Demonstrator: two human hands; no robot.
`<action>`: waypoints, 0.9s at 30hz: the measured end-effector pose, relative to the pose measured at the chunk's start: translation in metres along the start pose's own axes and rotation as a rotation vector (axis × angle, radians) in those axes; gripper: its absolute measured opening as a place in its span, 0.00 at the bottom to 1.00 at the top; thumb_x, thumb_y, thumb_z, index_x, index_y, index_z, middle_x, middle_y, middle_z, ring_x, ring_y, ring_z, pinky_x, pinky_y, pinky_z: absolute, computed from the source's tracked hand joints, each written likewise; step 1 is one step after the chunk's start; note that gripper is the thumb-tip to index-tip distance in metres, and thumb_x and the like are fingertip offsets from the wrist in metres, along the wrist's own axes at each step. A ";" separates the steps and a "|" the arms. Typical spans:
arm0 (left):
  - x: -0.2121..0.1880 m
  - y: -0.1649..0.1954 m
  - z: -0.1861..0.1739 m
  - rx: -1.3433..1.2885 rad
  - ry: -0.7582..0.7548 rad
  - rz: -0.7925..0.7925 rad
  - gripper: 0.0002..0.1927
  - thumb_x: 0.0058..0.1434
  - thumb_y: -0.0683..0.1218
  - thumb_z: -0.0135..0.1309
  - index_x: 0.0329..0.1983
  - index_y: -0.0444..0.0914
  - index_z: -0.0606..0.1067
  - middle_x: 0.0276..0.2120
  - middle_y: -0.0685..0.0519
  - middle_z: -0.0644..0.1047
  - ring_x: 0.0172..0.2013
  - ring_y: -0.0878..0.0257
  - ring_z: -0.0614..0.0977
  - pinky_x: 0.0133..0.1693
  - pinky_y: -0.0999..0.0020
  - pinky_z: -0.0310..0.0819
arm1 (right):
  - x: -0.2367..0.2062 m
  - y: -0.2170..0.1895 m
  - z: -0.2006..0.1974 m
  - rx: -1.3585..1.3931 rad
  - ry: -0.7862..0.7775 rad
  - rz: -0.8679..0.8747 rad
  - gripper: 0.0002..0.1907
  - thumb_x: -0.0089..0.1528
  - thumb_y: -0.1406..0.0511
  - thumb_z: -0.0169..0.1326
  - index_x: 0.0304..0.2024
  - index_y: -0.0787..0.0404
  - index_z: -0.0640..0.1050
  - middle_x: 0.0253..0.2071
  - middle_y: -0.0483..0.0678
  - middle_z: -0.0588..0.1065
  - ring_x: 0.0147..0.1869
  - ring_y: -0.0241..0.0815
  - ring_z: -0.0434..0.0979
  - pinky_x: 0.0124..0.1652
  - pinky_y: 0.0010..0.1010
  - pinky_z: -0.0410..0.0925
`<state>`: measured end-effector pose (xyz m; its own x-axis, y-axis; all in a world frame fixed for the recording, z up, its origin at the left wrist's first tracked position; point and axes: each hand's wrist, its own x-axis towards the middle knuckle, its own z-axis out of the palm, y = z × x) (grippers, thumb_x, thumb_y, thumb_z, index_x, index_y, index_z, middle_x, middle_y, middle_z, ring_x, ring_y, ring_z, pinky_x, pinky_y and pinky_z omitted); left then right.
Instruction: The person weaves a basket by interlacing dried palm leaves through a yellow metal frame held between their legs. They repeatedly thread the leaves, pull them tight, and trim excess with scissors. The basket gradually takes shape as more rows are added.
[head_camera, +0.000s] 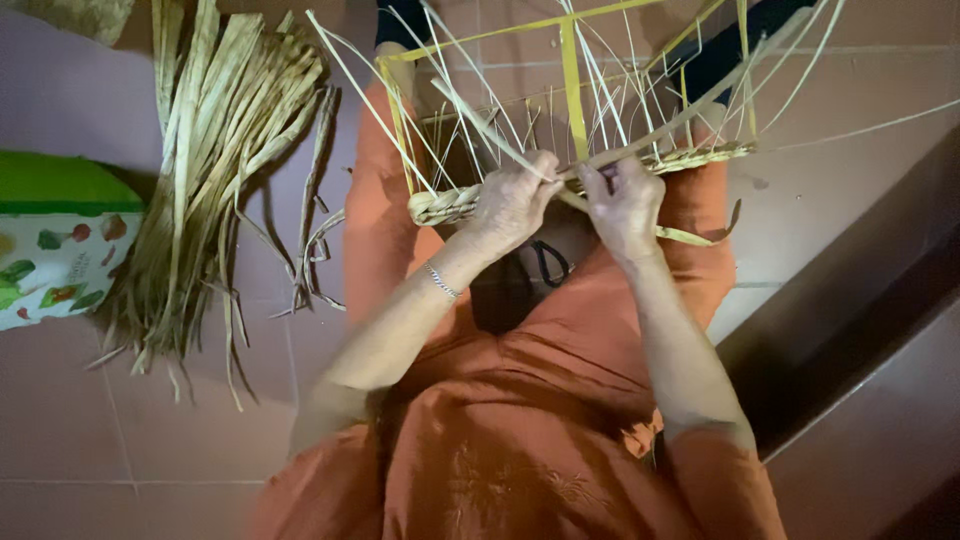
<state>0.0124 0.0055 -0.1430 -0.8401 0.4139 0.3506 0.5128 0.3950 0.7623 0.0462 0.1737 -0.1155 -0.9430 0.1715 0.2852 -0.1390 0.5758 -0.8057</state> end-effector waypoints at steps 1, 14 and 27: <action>0.002 -0.002 -0.003 0.032 -0.060 -0.024 0.11 0.67 0.45 0.58 0.42 0.39 0.67 0.28 0.49 0.76 0.28 0.50 0.81 0.28 0.55 0.75 | -0.001 0.000 0.002 -0.123 0.028 -0.033 0.06 0.66 0.69 0.64 0.39 0.67 0.80 0.32 0.51 0.79 0.33 0.37 0.80 0.33 0.27 0.72; 0.072 -0.016 0.006 0.077 -0.431 -0.372 0.12 0.60 0.41 0.59 0.43 0.39 0.69 0.37 0.47 0.77 0.29 0.57 0.83 0.29 0.65 0.78 | -0.024 0.006 0.001 0.738 0.284 0.708 0.02 0.62 0.69 0.59 0.35 0.61 0.77 0.27 0.44 0.74 0.25 0.32 0.65 0.25 0.24 0.56; -0.088 -0.036 -0.131 -0.114 0.265 -0.606 0.12 0.71 0.41 0.58 0.56 0.36 0.73 0.39 0.51 0.79 0.34 0.65 0.78 0.30 0.72 0.70 | -0.010 0.088 -0.084 0.484 0.510 0.656 0.11 0.64 0.65 0.63 0.48 0.52 0.77 0.45 0.37 0.77 0.48 0.30 0.76 0.43 0.27 0.68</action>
<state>0.0449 -0.1525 -0.1304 -0.9961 -0.0749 -0.0468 -0.0729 0.3988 0.9141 0.0694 0.2897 -0.1452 -0.6483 0.7349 -0.1993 0.1523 -0.1313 -0.9796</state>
